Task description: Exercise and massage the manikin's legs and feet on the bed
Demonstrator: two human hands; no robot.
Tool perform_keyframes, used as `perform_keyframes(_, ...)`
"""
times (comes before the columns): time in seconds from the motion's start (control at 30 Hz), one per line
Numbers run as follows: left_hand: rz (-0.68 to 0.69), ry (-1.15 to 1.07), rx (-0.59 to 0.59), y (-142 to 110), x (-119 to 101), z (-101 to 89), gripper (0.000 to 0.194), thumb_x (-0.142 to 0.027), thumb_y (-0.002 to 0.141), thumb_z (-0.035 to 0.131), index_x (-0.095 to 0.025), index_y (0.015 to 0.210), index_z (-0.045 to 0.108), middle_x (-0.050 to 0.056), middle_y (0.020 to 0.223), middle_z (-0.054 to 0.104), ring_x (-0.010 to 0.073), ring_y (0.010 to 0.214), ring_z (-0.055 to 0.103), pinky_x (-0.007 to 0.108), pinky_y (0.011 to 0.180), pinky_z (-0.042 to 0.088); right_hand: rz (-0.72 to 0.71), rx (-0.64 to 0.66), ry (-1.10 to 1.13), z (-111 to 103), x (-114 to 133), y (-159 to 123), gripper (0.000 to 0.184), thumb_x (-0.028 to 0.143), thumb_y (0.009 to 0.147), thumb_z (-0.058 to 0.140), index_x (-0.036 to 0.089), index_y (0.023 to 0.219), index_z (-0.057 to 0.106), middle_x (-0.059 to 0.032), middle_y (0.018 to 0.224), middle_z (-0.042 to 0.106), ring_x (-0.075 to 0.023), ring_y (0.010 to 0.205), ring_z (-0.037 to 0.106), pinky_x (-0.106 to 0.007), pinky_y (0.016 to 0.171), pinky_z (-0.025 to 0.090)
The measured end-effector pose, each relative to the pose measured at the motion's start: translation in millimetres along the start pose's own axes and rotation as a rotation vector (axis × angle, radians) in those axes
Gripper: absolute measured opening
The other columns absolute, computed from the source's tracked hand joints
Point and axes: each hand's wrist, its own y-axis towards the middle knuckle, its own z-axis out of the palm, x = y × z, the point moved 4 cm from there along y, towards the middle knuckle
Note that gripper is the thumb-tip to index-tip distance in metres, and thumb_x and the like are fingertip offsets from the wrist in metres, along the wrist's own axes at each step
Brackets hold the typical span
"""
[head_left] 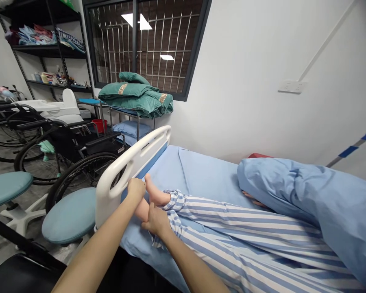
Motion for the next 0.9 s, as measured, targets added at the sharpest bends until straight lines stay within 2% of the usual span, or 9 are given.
perform_keyframes(0.13,0.023,0.02,0.017,2.2,-5.5,5.0,0.024,-0.012,0.079,0.047,-0.009,0.082,0.071,0.018,0.077,0.069,0.0264,0.074,0.065,0.034,0.066,0.045,0.045,0.026,-0.048,-5.2,1.8,-0.7,0.059,0.038,0.06,0.064,0.012,0.11,0.047,-0.0151,0.092,0.066,-0.0313,0.076,0.065,-0.034,0.058,0.046)
perform_keyframes(0.33,0.012,-0.009,-0.07,-9.3,-7.1,6.8,0.034,-0.015,0.085,0.035,-0.011,0.086,0.068,0.016,0.083,0.069,0.0264,0.08,0.065,0.033,0.066,0.045,0.067,0.016,-0.075,-5.9,2.4,-1.0,0.051,0.036,0.061,0.063,0.014,0.104,0.047,-0.0153,0.09,0.067,-0.0294,0.079,0.065,-0.033,0.062,0.046)
perform_keyframes(0.5,-0.098,-0.081,-0.24,-21.7,-0.7,9.7,0.034,-0.021,0.087,0.032,-0.011,0.086,0.065,0.015,0.078,0.068,0.028,0.076,0.064,0.034,0.061,0.044,0.062,0.0,-0.093,-0.9,1.5,-1.1,0.049,0.035,0.062,0.064,0.014,0.102,0.047,-0.0144,0.091,0.066,-0.0294,0.079,0.065,-0.034,0.063,0.046)
perform_keyframes(0.6,-0.161,-0.134,-0.369,-31.1,4.2,14.9,0.034,-0.023,0.088,0.03,-0.012,0.089,0.062,0.013,0.081,0.067,0.0258,0.078,0.063,0.032,0.062,0.042,0.064,0.0,-0.088,-1.4,2.3,-2.0,0.05,0.036,0.061,0.065,0.013,0.102,0.048,-0.0144,0.091,0.066,-0.0296,0.079,0.065,-0.034,0.063,0.046)
perform_keyframes(0.67,-0.258,-0.193,-0.434,-38.4,8.9,20.1,0.036,-0.025,0.09,0.026,-0.013,0.09,0.06,0.012,0.084,0.066,0.0235,0.081,0.062,0.03,0.064,0.041,0.063,0.0,-0.075,-3.8,3.4,-3.4,0.05,0.037,0.061,0.066,0.013,0.102,0.048,-0.0146,0.091,0.066,-0.0291,0.078,0.064,-0.033,0.062,0.046)
perform_keyframes(0.77,-0.39,-0.286,-0.465,-47.3,13.9,27.9,0.04,-0.028,0.092,0.021,-0.014,0.091,0.058,0.013,0.089,0.066,0.0213,0.085,0.062,0.029,0.066,0.04,0.057,0.004,-0.056,-7.7,4.7,-5.5,0.05,0.036,0.061,0.066,0.013,0.102,0.049,-0.015,0.092,0.065,-0.0286,0.076,0.064,-0.033,0.06,0.045)
perform_keyframes(0.9,-0.41,-0.318,-0.435,-49.7,15.4,30.6,0.038,-0.03,0.092,0.025,-0.016,0.091,0.06,0.013,0.093,0.067,0.0207,0.085,0.062,0.029,0.066,0.039,0.055,0.011,-0.038,-7.5,3.5,-5.8,0.064,0.036,0.06,0.066,0.011,0.115,0.044,-0.0152,0.093,0.065,-0.0295,0.077,0.064,-0.033,0.058,0.045)
